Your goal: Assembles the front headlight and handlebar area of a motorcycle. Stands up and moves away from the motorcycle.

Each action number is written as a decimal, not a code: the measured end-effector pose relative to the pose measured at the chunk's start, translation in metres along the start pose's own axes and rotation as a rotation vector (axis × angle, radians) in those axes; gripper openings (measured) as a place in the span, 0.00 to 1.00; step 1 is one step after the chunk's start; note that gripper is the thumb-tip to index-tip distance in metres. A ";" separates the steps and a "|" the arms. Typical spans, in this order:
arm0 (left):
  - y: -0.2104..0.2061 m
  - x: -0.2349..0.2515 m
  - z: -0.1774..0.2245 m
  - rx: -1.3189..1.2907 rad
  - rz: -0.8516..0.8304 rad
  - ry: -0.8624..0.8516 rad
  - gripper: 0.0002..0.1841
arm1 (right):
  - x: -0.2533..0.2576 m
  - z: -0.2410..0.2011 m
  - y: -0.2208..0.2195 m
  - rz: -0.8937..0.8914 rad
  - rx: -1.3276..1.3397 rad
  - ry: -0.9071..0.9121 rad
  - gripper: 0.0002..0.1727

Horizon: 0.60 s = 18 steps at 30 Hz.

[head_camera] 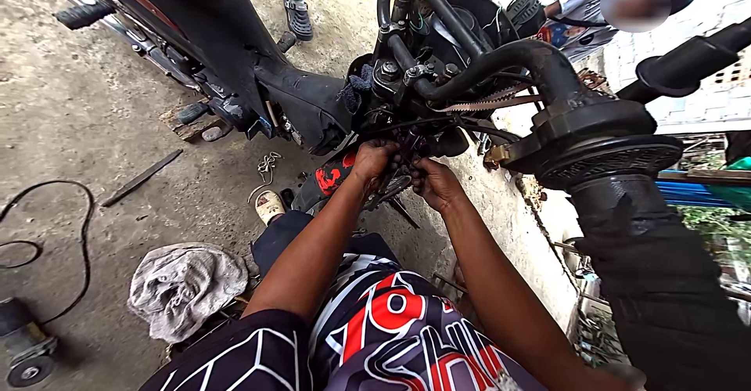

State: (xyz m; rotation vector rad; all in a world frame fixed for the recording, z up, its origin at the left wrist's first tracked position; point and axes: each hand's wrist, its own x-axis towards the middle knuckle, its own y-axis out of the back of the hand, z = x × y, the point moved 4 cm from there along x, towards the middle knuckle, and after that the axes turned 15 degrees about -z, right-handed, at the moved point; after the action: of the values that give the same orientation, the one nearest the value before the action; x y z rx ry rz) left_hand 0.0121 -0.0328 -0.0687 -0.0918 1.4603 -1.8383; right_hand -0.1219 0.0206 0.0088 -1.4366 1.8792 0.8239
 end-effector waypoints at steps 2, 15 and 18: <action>0.004 -0.001 0.007 0.028 -0.006 0.026 0.05 | -0.002 0.000 0.009 -0.013 -0.044 -0.004 0.05; 0.013 0.004 0.016 0.680 0.029 -0.013 0.11 | -0.006 -0.011 -0.002 0.127 -0.216 0.119 0.08; 0.012 0.003 0.023 0.469 -0.054 0.063 0.10 | -0.001 -0.010 -0.005 0.111 -0.145 0.125 0.07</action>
State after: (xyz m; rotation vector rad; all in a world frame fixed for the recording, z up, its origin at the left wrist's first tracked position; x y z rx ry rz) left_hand 0.0279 -0.0536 -0.0725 0.1601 1.0399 -2.1960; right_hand -0.1175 0.0120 0.0153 -1.5133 2.0440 0.9602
